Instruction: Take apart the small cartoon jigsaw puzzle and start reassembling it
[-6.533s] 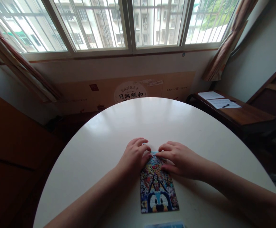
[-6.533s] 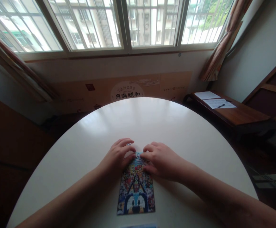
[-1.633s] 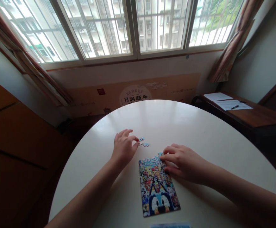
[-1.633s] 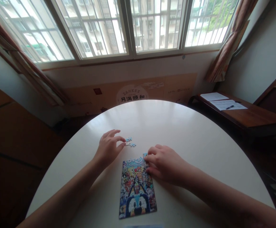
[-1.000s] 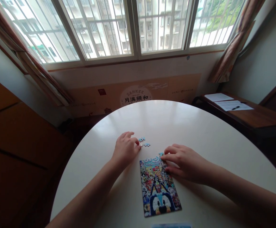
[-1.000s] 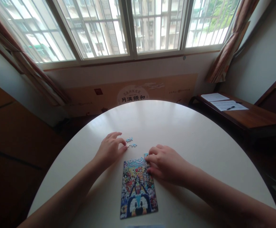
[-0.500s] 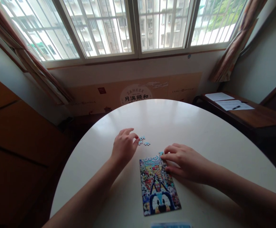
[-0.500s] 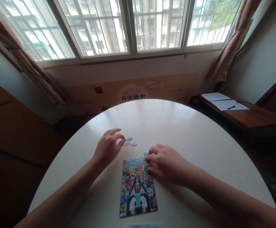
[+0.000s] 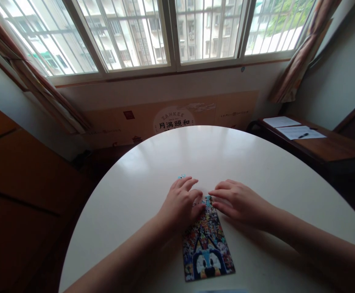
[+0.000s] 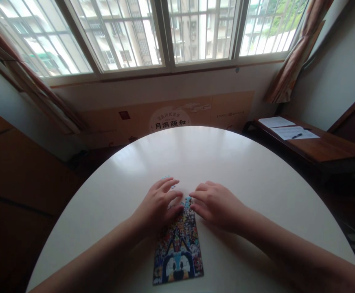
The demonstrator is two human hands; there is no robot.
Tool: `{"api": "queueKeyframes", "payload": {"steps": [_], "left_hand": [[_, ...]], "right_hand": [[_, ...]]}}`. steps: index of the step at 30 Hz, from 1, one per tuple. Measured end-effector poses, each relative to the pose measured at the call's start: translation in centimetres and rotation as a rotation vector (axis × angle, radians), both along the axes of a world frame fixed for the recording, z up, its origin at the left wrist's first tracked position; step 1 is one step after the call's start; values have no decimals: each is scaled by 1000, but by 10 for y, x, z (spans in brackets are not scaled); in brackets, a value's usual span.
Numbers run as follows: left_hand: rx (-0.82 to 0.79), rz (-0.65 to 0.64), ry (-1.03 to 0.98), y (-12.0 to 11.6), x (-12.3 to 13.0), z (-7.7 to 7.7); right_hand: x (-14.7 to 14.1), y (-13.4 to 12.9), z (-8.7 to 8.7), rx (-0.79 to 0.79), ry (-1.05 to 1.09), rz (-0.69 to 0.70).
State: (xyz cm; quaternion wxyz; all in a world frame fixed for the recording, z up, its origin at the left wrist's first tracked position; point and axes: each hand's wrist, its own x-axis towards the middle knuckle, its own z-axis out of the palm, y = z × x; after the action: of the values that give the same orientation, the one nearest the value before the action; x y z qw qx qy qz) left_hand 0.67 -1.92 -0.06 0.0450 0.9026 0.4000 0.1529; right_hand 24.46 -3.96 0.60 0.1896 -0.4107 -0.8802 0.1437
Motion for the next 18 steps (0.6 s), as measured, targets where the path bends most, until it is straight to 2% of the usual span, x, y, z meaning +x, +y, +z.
{"api": "queueKeyframes", "payload": {"steps": [5, 9, 14, 18], "left_hand": [[-14, 22, -59, -4, 4, 4], [-19, 33, -12, -5, 8, 10], [9, 37, 105, -6, 11, 11], [-30, 52, 140, -9, 12, 10]], "right_hand": [[-9, 2, -12, 43, -11, -50], [-10, 2, -17, 26, -3, -81], [-10, 4, -15, -9, -11, -74], [-10, 4, -11, -42, -15, -76]]}}
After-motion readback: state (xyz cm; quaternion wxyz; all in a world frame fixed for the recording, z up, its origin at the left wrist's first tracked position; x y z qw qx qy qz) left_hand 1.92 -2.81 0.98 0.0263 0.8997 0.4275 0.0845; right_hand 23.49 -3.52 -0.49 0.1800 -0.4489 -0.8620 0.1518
